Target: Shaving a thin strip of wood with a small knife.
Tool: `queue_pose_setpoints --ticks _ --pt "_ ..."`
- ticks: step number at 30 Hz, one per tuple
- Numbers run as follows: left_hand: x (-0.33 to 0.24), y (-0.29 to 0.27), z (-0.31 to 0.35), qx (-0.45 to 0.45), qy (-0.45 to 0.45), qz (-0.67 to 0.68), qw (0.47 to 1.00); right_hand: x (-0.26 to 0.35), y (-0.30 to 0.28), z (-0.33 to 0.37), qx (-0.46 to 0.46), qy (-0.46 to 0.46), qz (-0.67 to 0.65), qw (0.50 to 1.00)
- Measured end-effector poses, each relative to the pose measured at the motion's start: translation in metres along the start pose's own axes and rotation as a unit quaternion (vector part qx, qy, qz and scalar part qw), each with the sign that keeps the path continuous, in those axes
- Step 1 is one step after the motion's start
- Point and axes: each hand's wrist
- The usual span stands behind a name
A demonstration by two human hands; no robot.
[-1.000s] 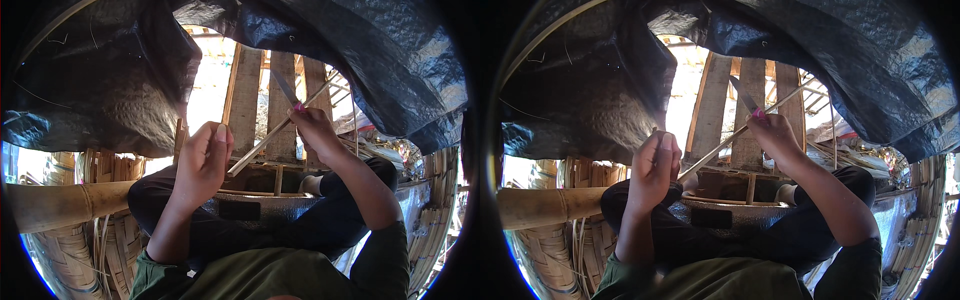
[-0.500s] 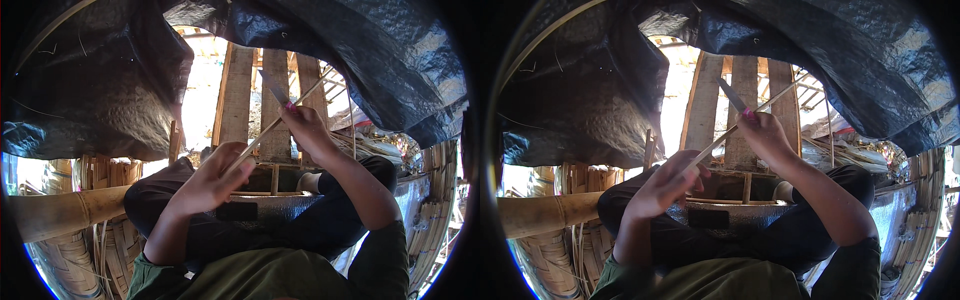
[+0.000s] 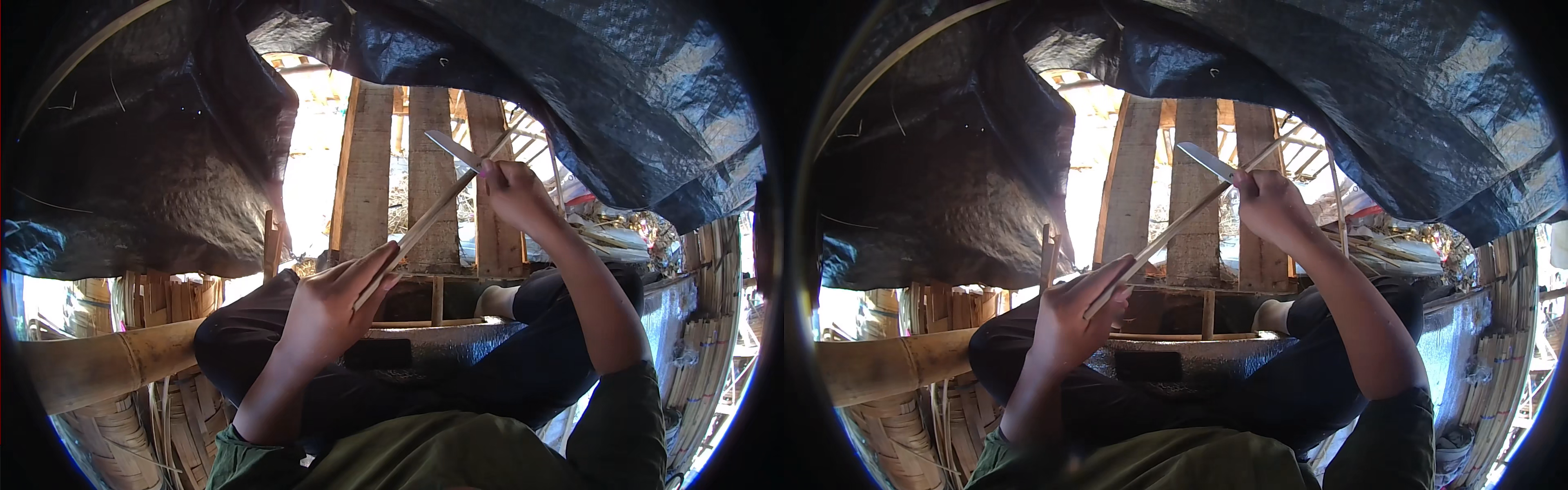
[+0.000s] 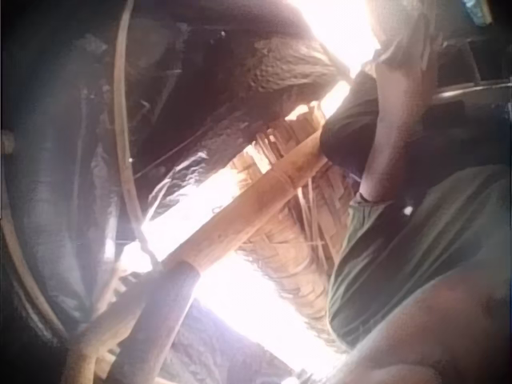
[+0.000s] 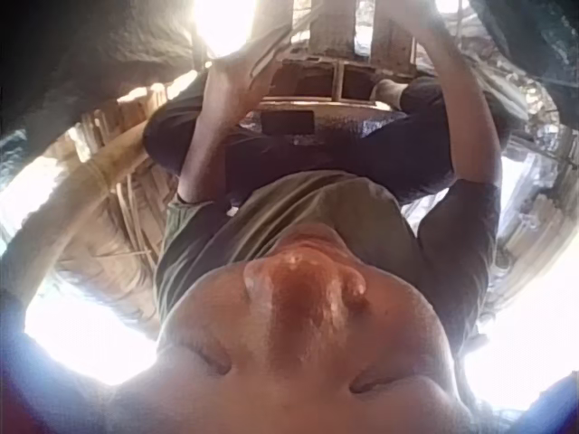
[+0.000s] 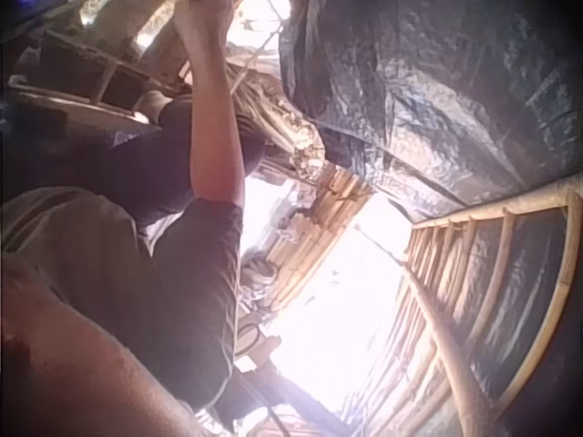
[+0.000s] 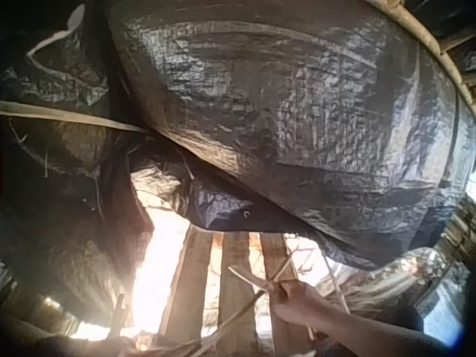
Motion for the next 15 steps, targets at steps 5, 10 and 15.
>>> queue_pose_setpoints --ticks 5,10,15 --pt "0.002 0.002 -0.003 0.001 0.092 -0.122 0.988 0.01 0.004 0.009 0.013 0.029 -0.036 0.999" --pt "0.001 0.002 -0.004 0.024 0.111 -0.157 0.981 -0.01 0.006 0.0 0.032 0.01 -0.082 0.996" --pt "0.007 0.002 -0.006 0.041 0.105 -0.157 0.981 -0.006 0.008 0.006 0.075 0.067 -0.11 0.989"
Point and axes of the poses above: each hand's wrist, its own z-axis away from the middle knuckle, its own y-axis out of the palm, x = y × z, and after that the axes turned 1 degree about z, right-handed
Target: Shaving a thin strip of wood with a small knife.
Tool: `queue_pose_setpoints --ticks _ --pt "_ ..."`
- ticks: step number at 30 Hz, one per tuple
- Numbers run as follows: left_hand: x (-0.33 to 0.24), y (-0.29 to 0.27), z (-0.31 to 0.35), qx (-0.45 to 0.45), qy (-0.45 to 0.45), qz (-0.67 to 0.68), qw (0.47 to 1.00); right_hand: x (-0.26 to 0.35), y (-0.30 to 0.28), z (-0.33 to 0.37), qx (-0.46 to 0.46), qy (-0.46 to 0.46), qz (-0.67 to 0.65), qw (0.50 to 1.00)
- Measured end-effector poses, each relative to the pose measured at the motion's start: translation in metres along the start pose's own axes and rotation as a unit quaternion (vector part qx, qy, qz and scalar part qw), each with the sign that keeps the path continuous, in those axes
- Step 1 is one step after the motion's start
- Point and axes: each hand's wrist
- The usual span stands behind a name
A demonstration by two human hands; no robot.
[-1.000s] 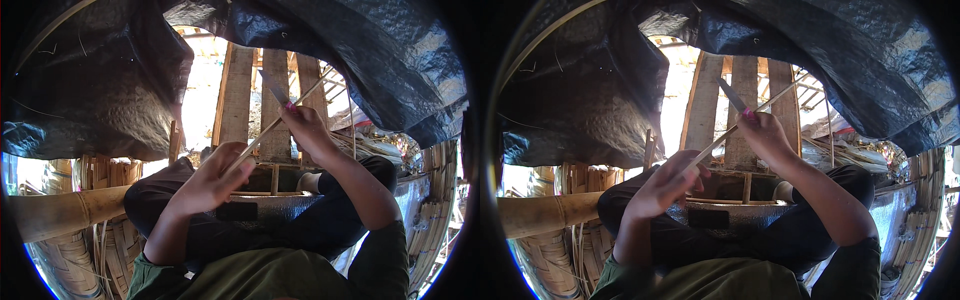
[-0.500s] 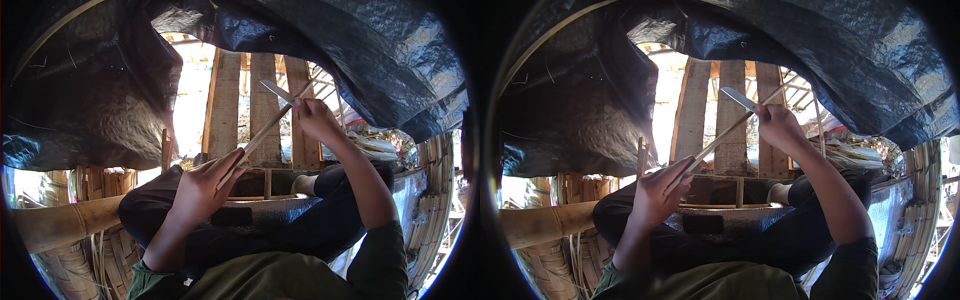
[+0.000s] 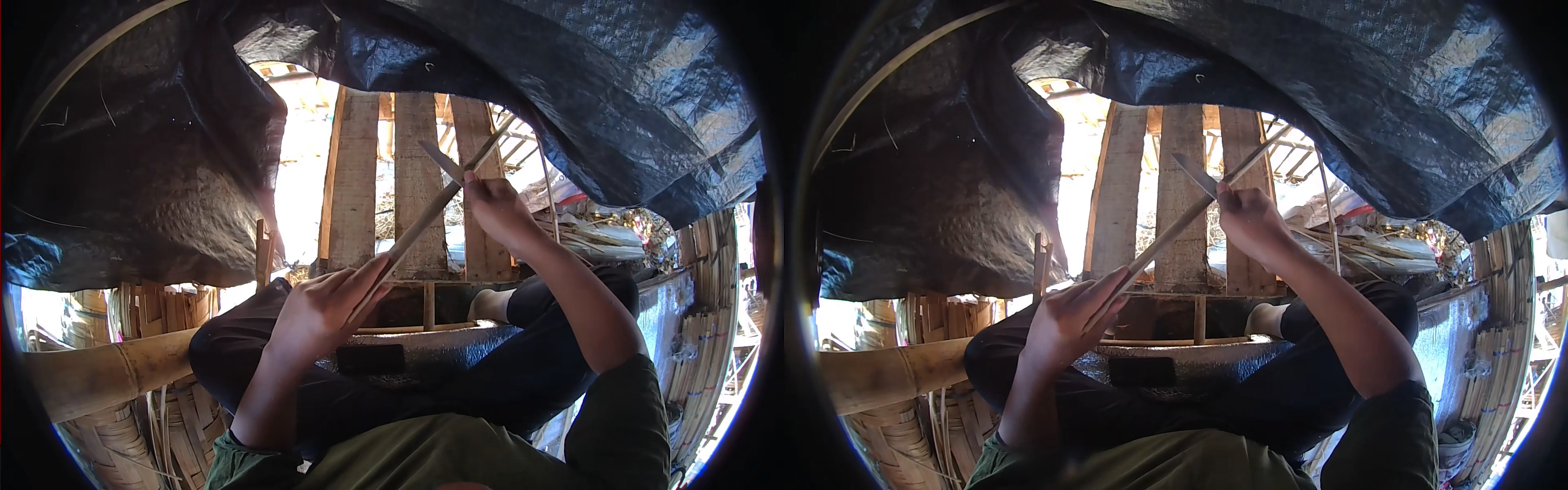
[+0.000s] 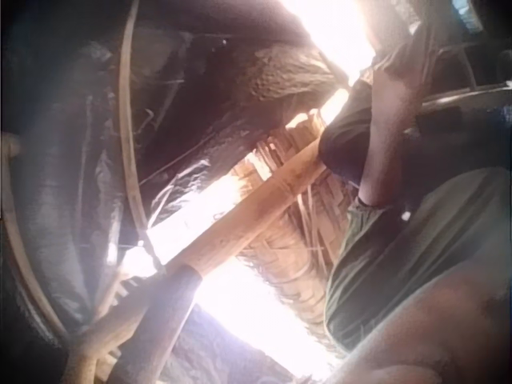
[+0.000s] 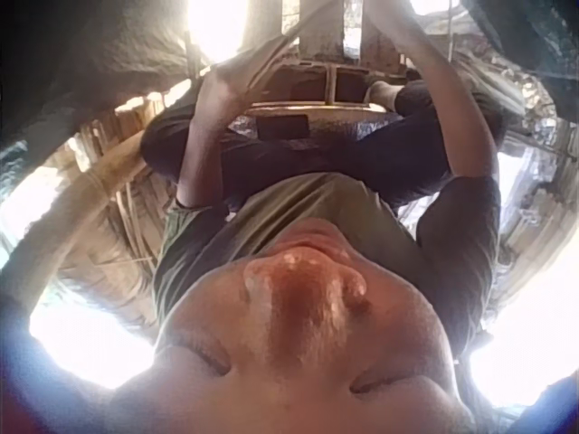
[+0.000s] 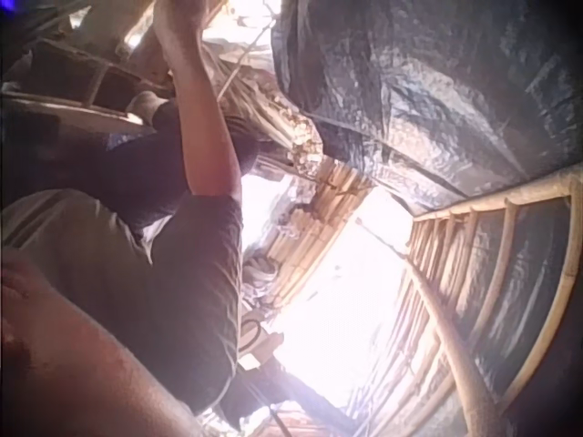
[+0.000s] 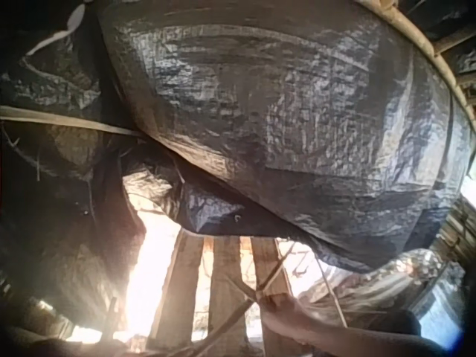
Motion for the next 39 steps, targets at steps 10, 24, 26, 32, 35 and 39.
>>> queue_pose_setpoints --ticks 10,24,26,32,35,39 --pt "-0.001 -0.018 -0.005 0.097 -0.205 0.464 0.857 -0.01 0.015 -0.006 -0.041 -0.095 -0.047 0.994" --pt "0.011 -0.008 -0.026 0.243 -0.407 0.461 0.75 0.014 0.023 0.012 -0.008 -0.014 -0.095 0.995" --pt "0.008 -0.009 -0.024 0.236 -0.421 0.499 0.72 0.009 0.026 0.01 0.0 -0.045 -0.105 0.993" --pt "-0.007 -0.003 -0.011 0.172 -0.422 0.715 0.53 0.002 0.031 0.01 -0.09 -0.084 -0.051 0.991" --pt "-0.008 -0.001 -0.007 0.163 -0.417 0.747 0.491 -0.001 0.019 0.003 -0.037 -0.08 -0.012 0.996" --pt "-0.009 -0.002 -0.01 0.164 -0.429 0.723 0.515 -0.012 -0.004 -0.005 -0.014 -0.155 0.016 0.988"
Point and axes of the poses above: each hand's wrist, its own z-axis away from the middle knuckle, its own y-axis out of the palm, x = y × z, and after that the axes turned 1 degree about z, right-handed
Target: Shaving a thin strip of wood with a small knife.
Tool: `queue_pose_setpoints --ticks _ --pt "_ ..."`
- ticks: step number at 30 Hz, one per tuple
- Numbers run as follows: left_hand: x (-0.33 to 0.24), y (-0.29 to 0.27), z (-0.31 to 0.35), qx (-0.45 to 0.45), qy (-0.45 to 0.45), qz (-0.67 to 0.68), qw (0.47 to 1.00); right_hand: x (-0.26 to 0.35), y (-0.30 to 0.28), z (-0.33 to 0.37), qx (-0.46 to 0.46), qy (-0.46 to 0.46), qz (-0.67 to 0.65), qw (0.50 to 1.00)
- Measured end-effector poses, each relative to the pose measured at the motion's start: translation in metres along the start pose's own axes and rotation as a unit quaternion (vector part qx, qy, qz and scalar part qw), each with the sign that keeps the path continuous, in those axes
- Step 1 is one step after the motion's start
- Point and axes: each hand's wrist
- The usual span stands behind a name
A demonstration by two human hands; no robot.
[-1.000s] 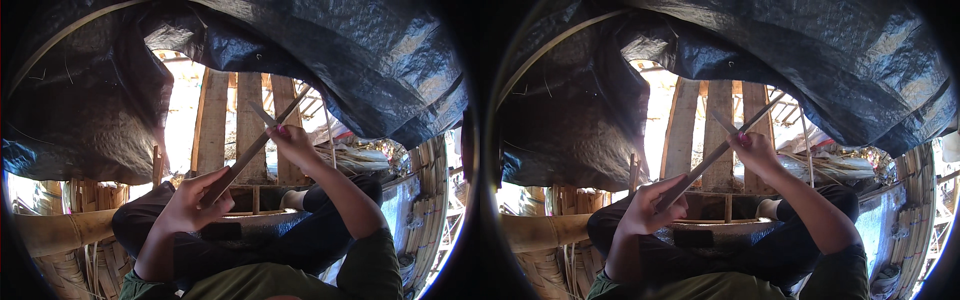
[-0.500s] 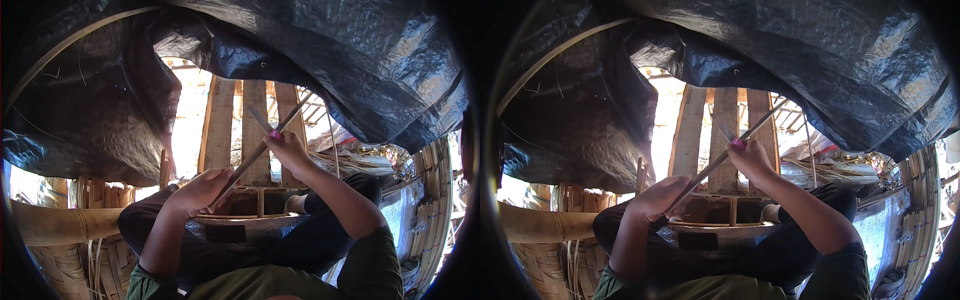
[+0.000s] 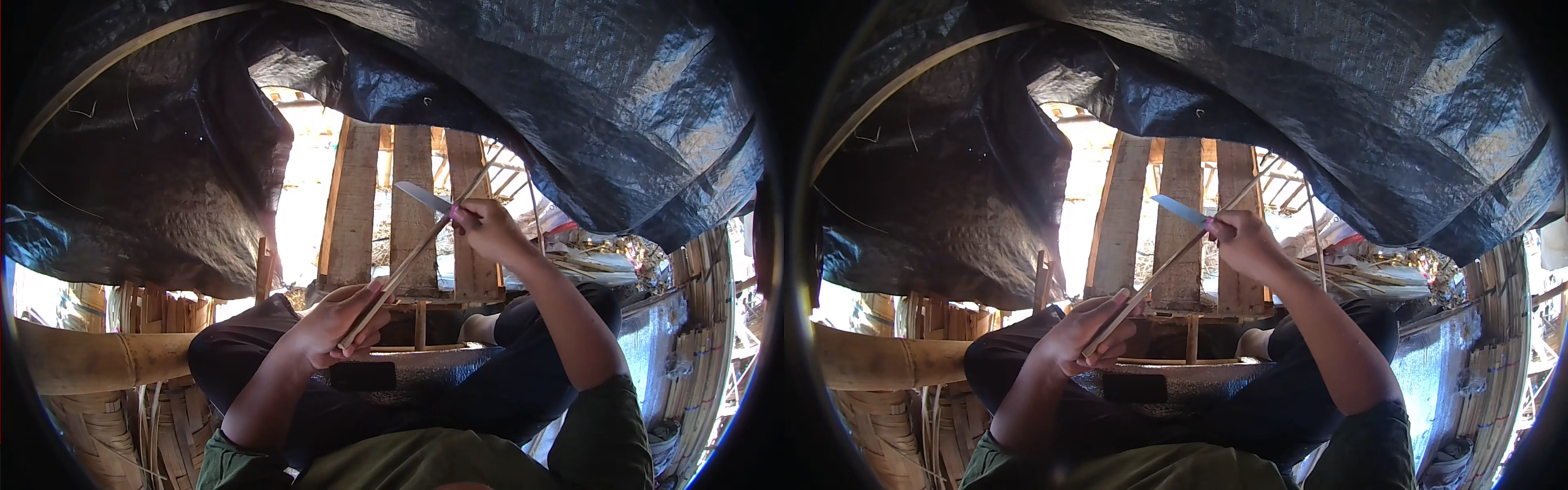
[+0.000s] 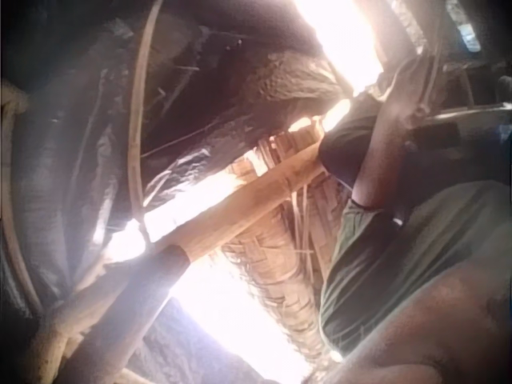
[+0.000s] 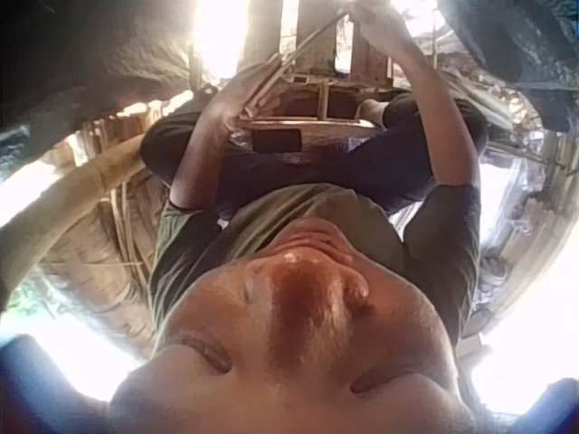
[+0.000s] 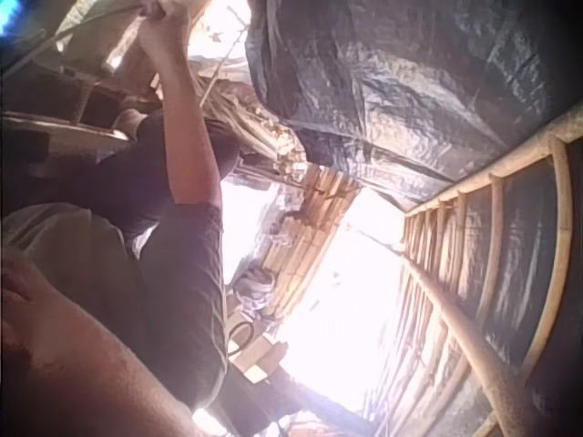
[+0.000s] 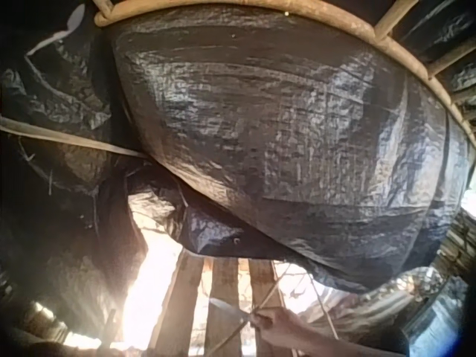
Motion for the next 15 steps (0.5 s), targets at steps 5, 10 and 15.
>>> queue_pose_setpoints --ticks 5,10,15 --pt "0.0 -0.005 -0.003 0.004 -0.009 0.009 1.0 0.017 0.006 0.012 -0.032 0.128 0.015 0.991" --pt "0.001 -0.008 -0.004 0.016 -0.009 0.052 0.998 0.02 0.008 0.01 0.038 0.137 0.023 0.99" --pt "0.0 -0.011 -0.008 0.017 0.004 0.033 0.999 0.017 0.027 0.021 -0.013 0.011 0.017 1.0"
Point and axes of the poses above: each hand's wrist, its own z-axis away from the middle knuckle, its own y-axis out of the palm, x = y × z, and after that the axes turned 1 degree about z, right-handed
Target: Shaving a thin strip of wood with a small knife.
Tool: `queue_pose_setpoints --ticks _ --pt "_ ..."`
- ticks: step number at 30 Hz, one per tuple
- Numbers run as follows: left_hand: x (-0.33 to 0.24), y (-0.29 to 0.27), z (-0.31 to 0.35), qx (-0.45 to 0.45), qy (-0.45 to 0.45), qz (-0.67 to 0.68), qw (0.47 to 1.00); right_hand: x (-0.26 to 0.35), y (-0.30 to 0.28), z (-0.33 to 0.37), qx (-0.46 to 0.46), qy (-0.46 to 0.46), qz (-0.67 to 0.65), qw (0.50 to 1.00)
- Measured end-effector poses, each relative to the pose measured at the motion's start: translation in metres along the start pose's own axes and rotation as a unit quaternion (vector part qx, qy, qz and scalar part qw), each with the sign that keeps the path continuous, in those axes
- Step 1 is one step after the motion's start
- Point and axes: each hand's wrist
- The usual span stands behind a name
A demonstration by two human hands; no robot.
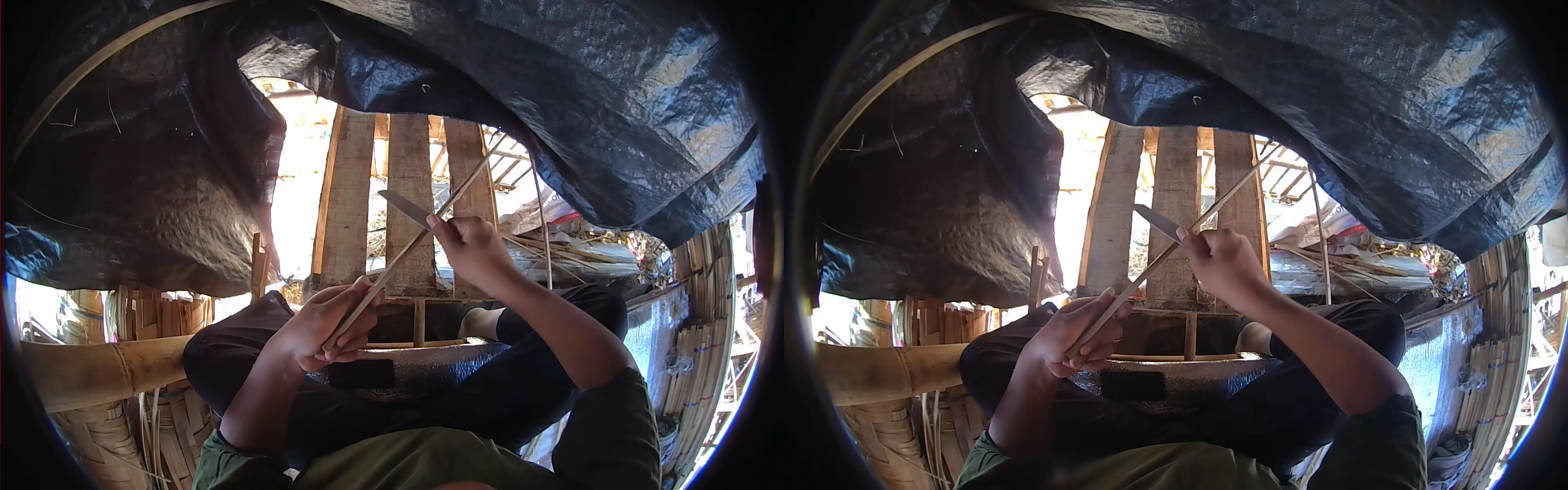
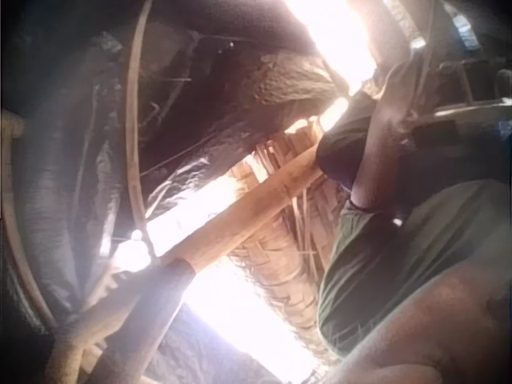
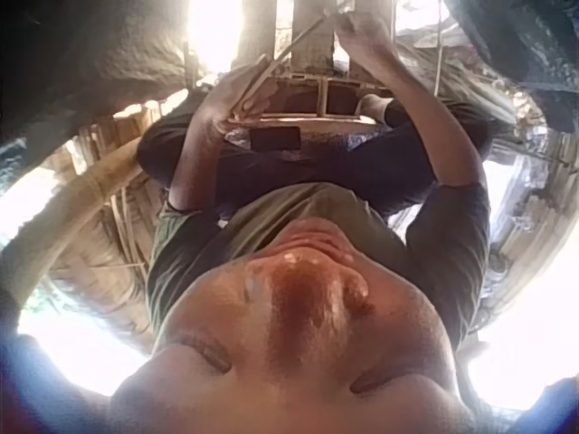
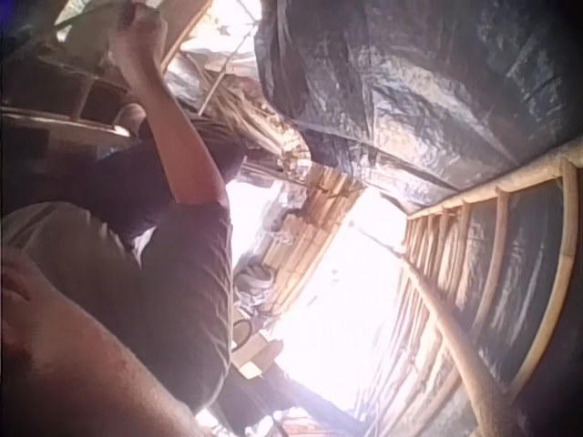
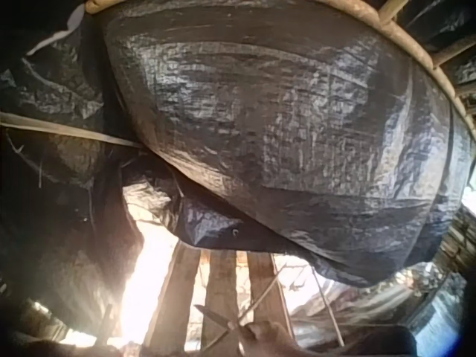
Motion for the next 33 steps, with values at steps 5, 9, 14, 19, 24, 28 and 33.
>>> queue_pose_setpoints --ticks 5,9,14,19,24,28,33 --pt "-0.004 0.006 -0.006 -0.035 -0.016 0.003 0.999 -0.003 -0.008 -0.016 0.02 0.074 0.009 0.997" --pt "-0.002 0.006 -0.006 -0.045 0.005 -0.033 0.998 0.013 -0.012 -0.008 0.134 0.065 -0.014 0.989" --pt "-0.003 0.008 -0.007 -0.064 0.004 -0.03 0.997 0.011 -0.002 0.003 0.083 0.031 -0.02 0.996" --pt "-0.004 0.01 -0.006 -0.072 0.008 -0.062 0.995 0.012 -0.002 -0.003 0.03 0.016 -0.015 0.999" --pt "0.002 0.013 -0.001 -0.12 0.014 -0.131 0.984 0.013 -0.009 -0.003 0.08 0.08 -0.011 0.993" --pt "0.0 0.011 -0.003 -0.114 0.018 -0.135 0.984 0.017 -0.011 0.001 0.071 0.06 -0.003 0.996" --pt "-0.001 0.012 -0.003 -0.112 0.011 -0.141 0.984 0.008 0.005 0.004 0.035 0.01 0.009 0.999"
Point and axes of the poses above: each hand's wrist, its own z-axis away from the middle knuckle, its own y-axis out of the palm, x = y × z, and after that the axes turned 1 degree about z, right-handed
